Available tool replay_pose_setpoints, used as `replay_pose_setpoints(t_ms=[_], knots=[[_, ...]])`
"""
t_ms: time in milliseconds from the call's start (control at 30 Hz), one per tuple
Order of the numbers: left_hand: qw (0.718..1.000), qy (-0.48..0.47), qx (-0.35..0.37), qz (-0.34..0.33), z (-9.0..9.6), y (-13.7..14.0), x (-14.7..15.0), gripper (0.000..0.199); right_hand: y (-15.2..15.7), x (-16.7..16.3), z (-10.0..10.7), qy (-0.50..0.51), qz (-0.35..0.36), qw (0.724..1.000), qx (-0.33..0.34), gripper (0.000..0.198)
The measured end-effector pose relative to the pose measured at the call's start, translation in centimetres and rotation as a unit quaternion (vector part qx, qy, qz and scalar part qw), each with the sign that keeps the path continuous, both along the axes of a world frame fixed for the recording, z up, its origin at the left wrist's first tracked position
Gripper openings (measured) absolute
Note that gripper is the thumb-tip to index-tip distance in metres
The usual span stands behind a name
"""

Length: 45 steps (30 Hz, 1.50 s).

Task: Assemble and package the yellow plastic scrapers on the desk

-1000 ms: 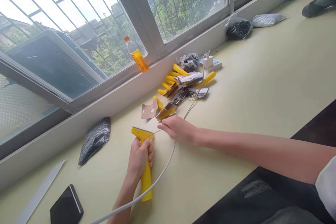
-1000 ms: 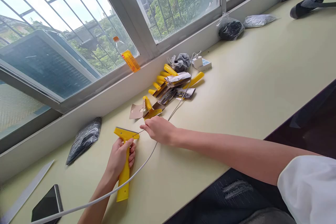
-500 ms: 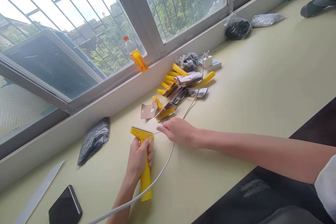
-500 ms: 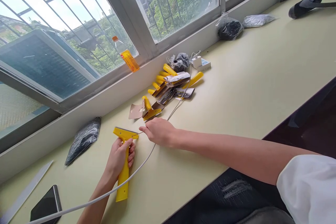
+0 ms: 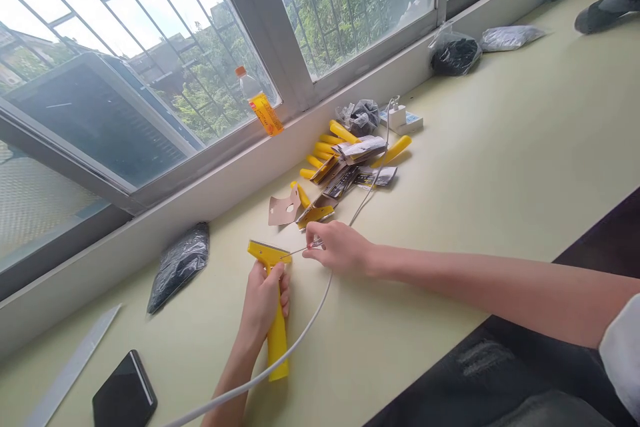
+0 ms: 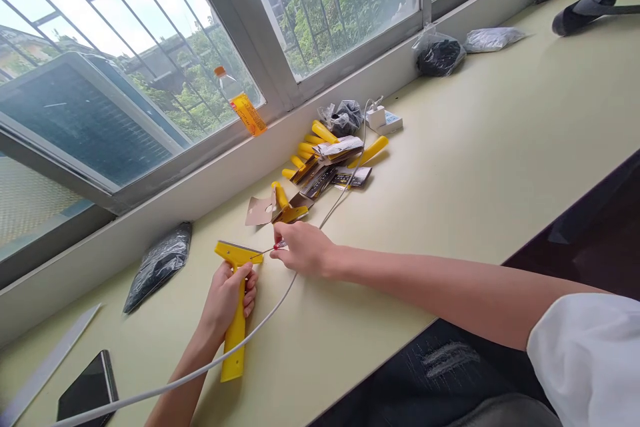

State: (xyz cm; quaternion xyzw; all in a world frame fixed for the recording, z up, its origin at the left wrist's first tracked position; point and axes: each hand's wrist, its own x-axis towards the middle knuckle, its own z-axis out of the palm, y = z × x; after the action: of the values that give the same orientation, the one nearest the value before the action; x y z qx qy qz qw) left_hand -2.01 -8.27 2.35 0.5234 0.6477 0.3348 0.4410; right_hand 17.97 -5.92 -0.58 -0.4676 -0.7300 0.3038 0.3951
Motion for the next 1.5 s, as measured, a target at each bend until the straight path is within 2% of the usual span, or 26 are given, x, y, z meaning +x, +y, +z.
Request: replay_pose_setpoints(t_ms=[67, 167, 400, 533, 600, 700, 767, 1000, 1100, 1200, 1267, 1400, 1500], knots=[[1.0, 0.002, -0.004, -0.001, 0.04, -0.01, 0.02, 0.028, -0.28, -0.03, 0.45, -0.011, -0.021, 0.999, -0.023, 0.032], [1.0, 0.005, -0.006, -0.002, 0.07, -0.05, 0.12, 0.027, -0.57, -0.1, 0.95, -0.017, -0.037, 0.999, -0.017, 0.039], [1.0, -0.001, -0.005, -0.002, 0.02, -0.1, 0.09, 0.03, 0.0, 0.17, 0.65, 0.097, 0.03, 0.995, 0.004, 0.018], [1.0, -0.005, -0.002, -0.001, -0.05, -0.03, -0.05, 0.03, 0.15, 0.35, 0.67, 0.111, 0.028, 0.993, 0.0, 0.008], [1.0, -0.007, 0.0, 0.0, -0.07, -0.01, -0.1, 0.029, 0.07, 0.37, 0.76, 0.075, 0.005, 0.997, -0.019, 0.015], [1.0, -0.004, -0.002, 0.001, -0.02, -0.04, -0.07, 0.029, -0.07, 0.35, 0.83, 0.016, -0.005, 0.999, -0.043, 0.042], [1.0, -0.004, -0.004, 0.001, 0.07, -0.08, 0.03, 0.029, -0.07, 0.3, 0.76, 0.013, 0.003, 0.999, -0.036, 0.046], [1.0, -0.002, -0.002, 0.0, 0.09, -0.11, 0.14, 0.028, 0.3, 0.23, 0.24, 0.092, 0.035, 0.995, 0.035, 0.009], [1.0, -0.003, 0.0, -0.004, -0.06, -0.08, -0.07, 0.029, 0.24, 0.24, 0.2, 0.087, 0.022, 0.996, 0.019, 0.014], [1.0, -0.006, 0.001, -0.005, -0.16, -0.02, -0.22, 0.03, 0.13, 0.22, 0.28, 0.04, -0.003, 0.999, -0.015, 0.033], [1.0, -0.006, 0.001, -0.004, -0.18, 0.01, -0.21, 0.03, 0.1, 0.18, 0.35, 0.031, 0.002, 0.999, -0.011, 0.038], [1.0, -0.003, 0.001, -0.003, -0.15, 0.03, -0.04, 0.031, 0.06, 0.03, 0.39, 0.091, 0.04, 0.993, 0.056, 0.013], [1.0, -0.004, 0.004, -0.006, -0.16, -0.03, -0.06, 0.03, 0.02, -0.05, 0.28, 0.105, 0.042, 0.991, 0.075, 0.006]])
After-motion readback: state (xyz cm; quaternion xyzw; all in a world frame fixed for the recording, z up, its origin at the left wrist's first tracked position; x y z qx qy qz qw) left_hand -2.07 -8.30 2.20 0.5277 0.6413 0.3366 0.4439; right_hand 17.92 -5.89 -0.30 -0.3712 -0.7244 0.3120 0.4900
